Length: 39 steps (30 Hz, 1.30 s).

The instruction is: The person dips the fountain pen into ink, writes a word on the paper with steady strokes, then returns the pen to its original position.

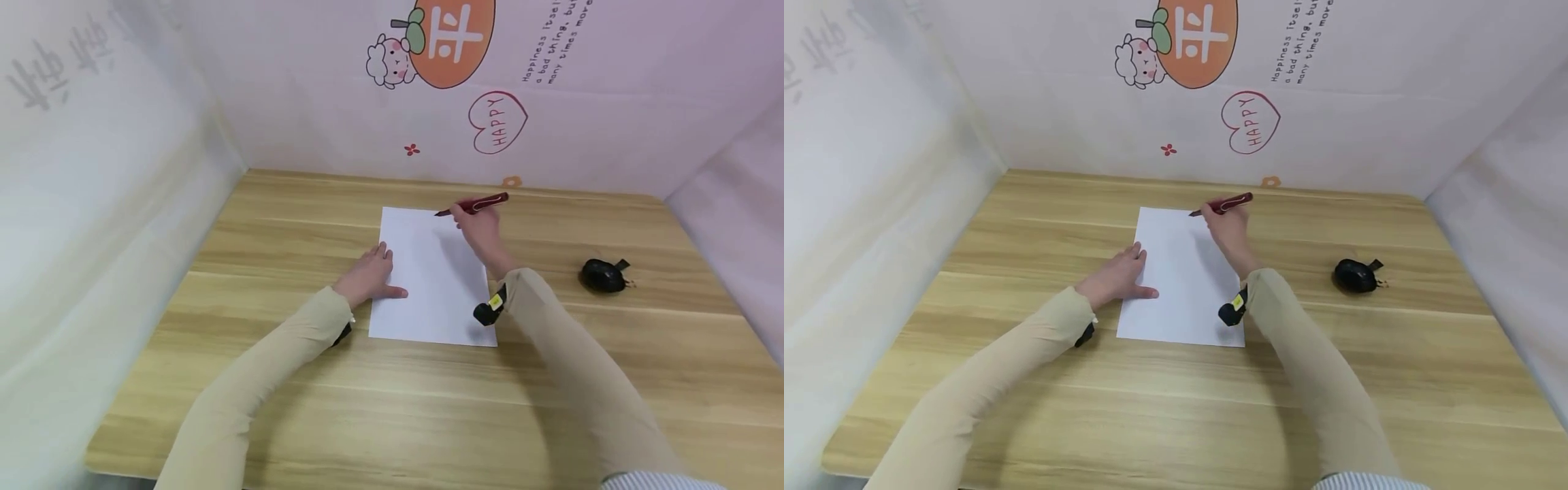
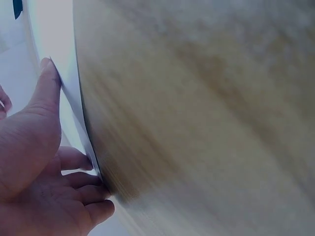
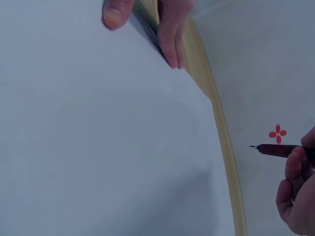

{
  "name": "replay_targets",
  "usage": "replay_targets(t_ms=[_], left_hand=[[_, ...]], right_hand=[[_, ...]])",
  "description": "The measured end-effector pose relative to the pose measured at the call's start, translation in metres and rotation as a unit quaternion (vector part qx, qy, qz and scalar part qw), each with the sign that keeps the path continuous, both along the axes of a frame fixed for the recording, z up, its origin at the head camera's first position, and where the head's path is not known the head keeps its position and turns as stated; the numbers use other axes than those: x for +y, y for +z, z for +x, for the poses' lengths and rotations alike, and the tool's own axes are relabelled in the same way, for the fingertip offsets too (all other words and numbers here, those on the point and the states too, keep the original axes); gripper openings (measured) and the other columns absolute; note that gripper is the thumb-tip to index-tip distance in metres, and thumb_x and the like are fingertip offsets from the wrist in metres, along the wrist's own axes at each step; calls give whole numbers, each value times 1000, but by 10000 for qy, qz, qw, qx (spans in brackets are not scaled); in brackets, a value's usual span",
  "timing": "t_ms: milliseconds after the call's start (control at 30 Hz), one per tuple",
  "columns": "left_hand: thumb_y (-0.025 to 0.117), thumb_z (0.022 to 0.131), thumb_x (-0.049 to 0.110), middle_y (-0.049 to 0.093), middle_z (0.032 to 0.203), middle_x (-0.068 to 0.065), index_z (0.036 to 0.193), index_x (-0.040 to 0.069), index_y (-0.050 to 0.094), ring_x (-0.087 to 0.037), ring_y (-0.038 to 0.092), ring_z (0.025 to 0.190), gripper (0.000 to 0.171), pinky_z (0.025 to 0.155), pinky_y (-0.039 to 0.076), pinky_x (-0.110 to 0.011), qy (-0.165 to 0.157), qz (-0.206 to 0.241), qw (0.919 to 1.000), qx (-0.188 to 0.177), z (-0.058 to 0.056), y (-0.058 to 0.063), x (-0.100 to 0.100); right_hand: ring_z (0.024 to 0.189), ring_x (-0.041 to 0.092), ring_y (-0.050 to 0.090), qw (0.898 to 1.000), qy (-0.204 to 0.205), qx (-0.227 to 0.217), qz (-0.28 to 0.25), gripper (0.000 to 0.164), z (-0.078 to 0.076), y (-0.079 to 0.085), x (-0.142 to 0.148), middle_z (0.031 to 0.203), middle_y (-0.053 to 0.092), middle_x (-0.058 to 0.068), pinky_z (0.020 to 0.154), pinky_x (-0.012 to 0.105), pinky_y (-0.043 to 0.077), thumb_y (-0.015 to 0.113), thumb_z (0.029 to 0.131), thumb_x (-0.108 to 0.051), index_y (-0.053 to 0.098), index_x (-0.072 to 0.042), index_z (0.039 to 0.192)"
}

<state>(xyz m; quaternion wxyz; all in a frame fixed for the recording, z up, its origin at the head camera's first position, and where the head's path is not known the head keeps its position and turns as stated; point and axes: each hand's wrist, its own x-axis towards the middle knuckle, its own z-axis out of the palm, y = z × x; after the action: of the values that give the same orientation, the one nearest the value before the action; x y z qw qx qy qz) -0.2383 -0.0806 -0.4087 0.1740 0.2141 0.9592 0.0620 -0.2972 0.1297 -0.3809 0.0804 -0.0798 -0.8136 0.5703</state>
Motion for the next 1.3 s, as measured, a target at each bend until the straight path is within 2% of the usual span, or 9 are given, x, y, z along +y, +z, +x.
replay_targets(t_ms=[133,333,600,800,1033,1300], left_hand=[[60,82,58,18,153,-27,144,-7,26,-36,20,144,96,119,20,-41,-76,-26,10000,23,0,-2,3],[60,82,58,16,153,-28,144,-8,25,-37,21,143,97,119,21,-40,-81,-31,10000,34,-2,-6,3],[61,82,57,14,154,-28,145,-8,23,-37,19,144,98,119,21,-39,40,38,10000,-78,-4,-5,1],[60,82,59,12,154,-28,145,-8,22,-37,16,144,99,119,21,-40,56,39,9999,-153,-5,-9,1],[60,81,60,12,155,-27,145,-7,23,-36,16,145,100,118,22,-40,92,-49,9998,-157,-7,-11,3],[60,81,60,12,154,-27,145,-7,22,-36,16,145,100,119,21,-38,91,-89,9998,-118,-10,-11,2]], right_hand=[[53,1,52,9997,182,81,136,20,-4,-8,-17,60,55,-12,51,14,43,61,85,-16,67,-1,96],[55,5,55,9990,357,146,226,19,-9,-21,-38,65,58,-7,52,14,46,61,85,-16,67,-2,96],[53,2,52,9971,551,203,478,18,-11,-26,-62,71,60,0,51,14,44,61,85,-16,68,-3,95],[60,6,54,9953,682,39,680,18,-10,-28,-68,82,66,11,53,15,44,59,87,-18,66,-5,97],[57,5,53,9945,748,-65,732,18,-12,-34,-71,76,63,8,50,16,43,59,86,-17,67,-4,95],[59,6,54,9955,723,-130,604,19,-14,-38,-72,82,65,10,52,15,44,59,87,-17,67,-4,98]])
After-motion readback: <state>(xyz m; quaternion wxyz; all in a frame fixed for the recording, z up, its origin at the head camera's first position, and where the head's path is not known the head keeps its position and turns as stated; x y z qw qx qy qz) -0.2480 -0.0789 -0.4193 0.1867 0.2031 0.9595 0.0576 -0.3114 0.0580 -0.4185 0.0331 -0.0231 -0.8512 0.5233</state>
